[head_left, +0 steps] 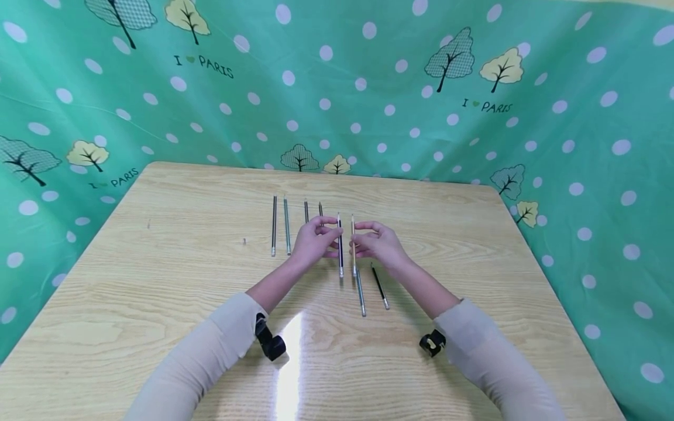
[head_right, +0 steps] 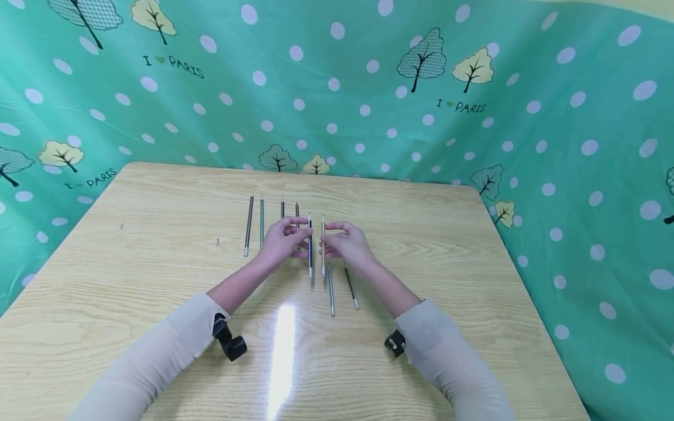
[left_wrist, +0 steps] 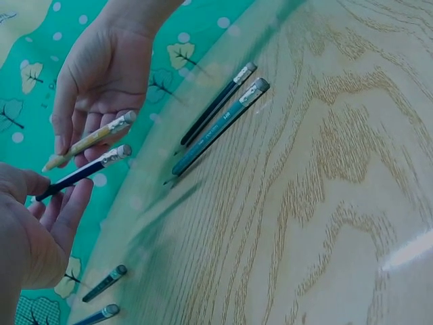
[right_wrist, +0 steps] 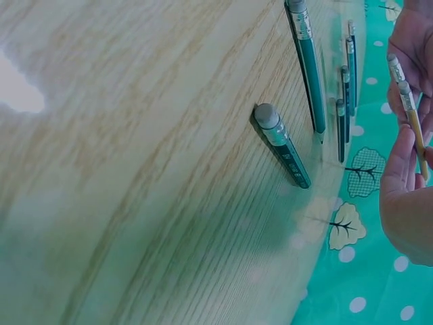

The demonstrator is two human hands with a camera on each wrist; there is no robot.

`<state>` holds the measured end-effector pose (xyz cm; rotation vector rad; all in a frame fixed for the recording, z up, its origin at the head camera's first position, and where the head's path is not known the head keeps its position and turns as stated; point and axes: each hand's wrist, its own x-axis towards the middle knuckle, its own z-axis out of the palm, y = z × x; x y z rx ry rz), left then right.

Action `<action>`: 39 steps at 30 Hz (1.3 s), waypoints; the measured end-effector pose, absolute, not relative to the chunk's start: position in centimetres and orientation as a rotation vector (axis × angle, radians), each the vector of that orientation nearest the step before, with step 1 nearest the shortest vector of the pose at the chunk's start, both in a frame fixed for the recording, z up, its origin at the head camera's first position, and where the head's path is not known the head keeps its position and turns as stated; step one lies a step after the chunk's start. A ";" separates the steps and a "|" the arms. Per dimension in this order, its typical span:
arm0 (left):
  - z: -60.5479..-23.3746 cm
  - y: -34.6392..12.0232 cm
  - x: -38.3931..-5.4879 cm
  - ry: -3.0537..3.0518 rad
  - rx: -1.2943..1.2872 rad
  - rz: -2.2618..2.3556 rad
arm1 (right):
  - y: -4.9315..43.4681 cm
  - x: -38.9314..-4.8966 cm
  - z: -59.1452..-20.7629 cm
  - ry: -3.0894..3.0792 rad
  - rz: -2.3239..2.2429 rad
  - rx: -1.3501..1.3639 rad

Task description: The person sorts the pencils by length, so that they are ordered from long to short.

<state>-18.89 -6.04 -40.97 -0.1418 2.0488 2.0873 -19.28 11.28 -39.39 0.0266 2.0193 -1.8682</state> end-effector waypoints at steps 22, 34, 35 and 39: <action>-40.5 -5.7 -19.1 2.037 -0.143 2.080 | 11.8 -19.7 -40.2 1.980 -1.932 -0.039; -40.8 -5.9 -19.6 2.074 -0.174 2.068 | 11.7 -19.1 -39.1 2.005 -1.898 0.049; -40.8 -5.9 -19.8 2.077 -0.179 2.067 | 11.7 -19.1 -39.1 2.007 -1.898 0.052; -41.0 -5.9 -20.4 2.094 -0.196 2.068 | 11.9 -19.1 -39.0 2.013 -1.899 0.042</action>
